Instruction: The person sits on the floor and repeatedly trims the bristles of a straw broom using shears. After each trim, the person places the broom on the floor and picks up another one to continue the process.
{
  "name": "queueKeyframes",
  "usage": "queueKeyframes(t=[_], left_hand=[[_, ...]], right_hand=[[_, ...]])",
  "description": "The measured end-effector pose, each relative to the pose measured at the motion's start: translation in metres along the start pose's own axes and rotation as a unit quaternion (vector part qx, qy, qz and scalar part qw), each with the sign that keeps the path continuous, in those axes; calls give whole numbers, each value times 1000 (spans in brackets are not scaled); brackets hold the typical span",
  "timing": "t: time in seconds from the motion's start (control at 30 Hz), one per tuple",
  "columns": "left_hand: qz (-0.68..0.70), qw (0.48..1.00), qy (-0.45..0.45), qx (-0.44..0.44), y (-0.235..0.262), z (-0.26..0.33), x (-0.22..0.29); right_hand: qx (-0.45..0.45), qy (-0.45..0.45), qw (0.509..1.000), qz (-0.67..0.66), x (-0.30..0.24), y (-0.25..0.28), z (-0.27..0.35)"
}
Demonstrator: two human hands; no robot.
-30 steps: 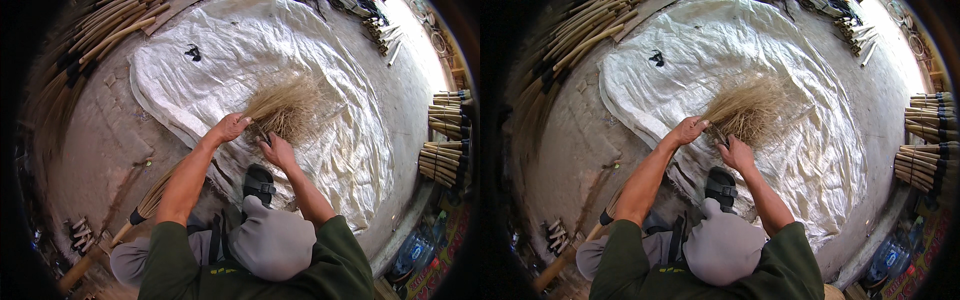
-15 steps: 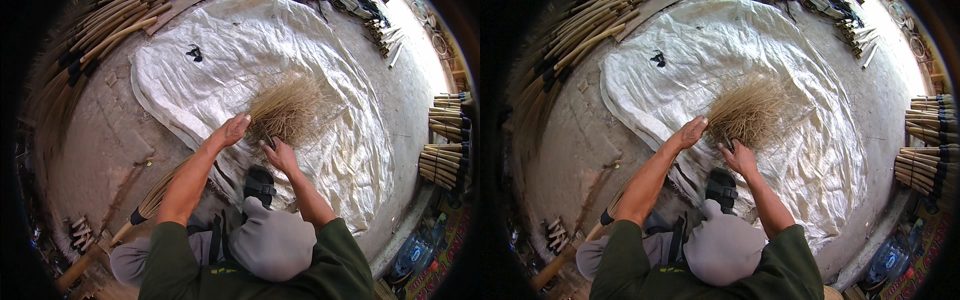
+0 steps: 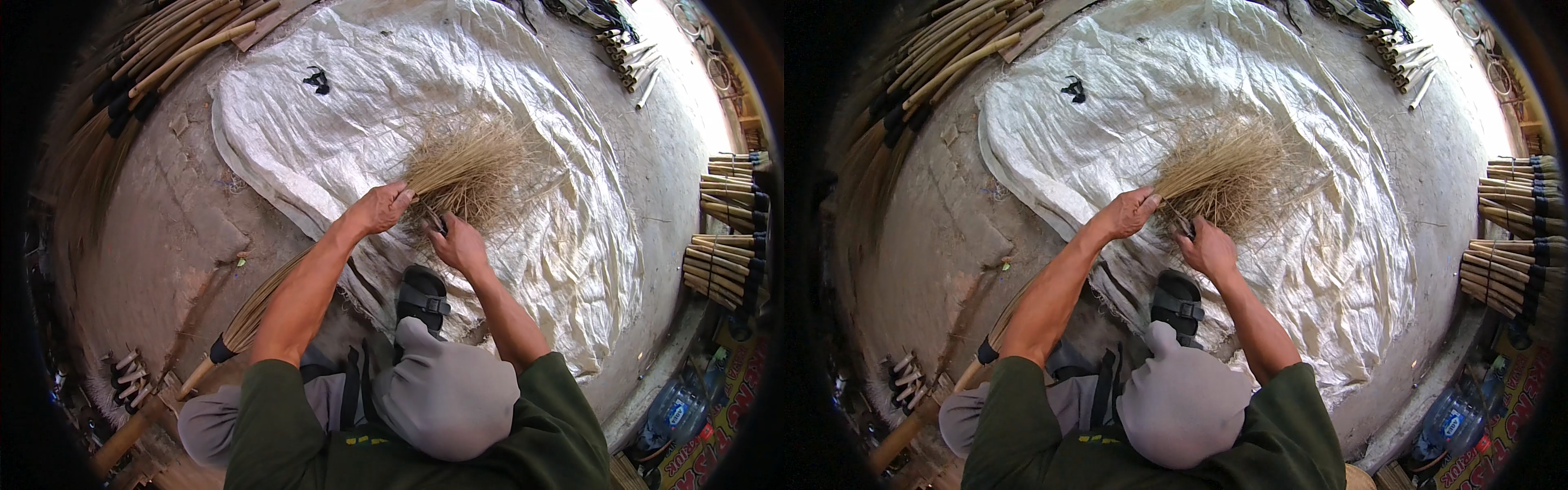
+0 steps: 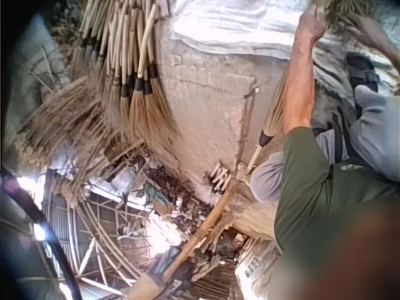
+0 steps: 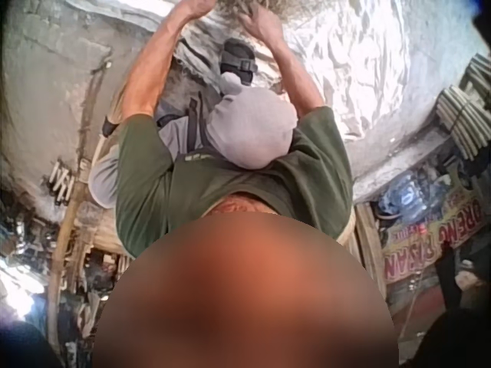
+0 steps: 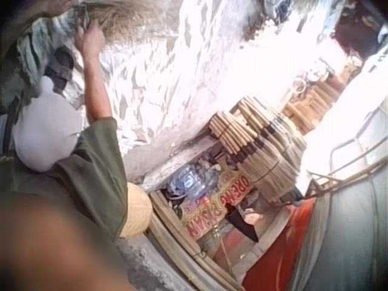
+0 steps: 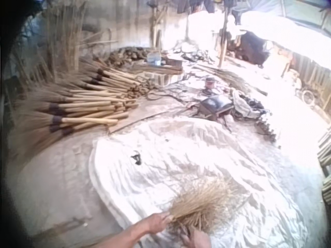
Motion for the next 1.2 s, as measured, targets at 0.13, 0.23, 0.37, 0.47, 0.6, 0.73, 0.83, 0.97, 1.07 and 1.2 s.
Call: queueKeyframes(t=[0.13, 0.23, 0.37, 0.47, 0.6, 0.73, 0.83, 0.97, 1.07, 1.2], left_hand=[[17, 999, -24, 15, 2, 0, 3], [55, 998, -29, 21, 6, -1, 5], [52, 999, -1, -6, 6, -4, 2], [92, 996, 8, -8, 2, -4, -1], [106, 994, -17, -15, -8, -3, -4], [74, 997, -14, -7, -16, -5, -11], [98, 995, -10, -7, -18, -4, -13], [119, 993, 8, -16, -20, -2, -11], [107, 994, -10, 13, -15, 1, -4], [51, 997, -54, -25, -17, 6, 9]], right_hand=[[-13, -22, 1000, 7, 4, -10, -3], [-23, -44, 999, -4, 9, -14, -1], [-34, -47, 998, -37, 12, -8, 3], [-23, -20, 999, -33, 6, 0, 3], [-42, 1, 999, 30, -3, 4, 0], [-33, 51, 995, 74, -8, 5, -2], [-26, 53, 996, 68, -3, 3, 1], [-11, 57, 997, 60, 5, -2, 8], [-28, 55, 996, 69, 11, -7, 12], [-13, 68, 995, 77, 16, -8, 9]])
Point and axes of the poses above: each hand's wrist, its own z-axis away from the middle knuckle, its own y-axis out of the back of the hand, x = y × z, the point moved 5 cm from there along -z, towards the middle knuckle, and after that the axes turned 13 degrees about x, right-handed, at the moved point
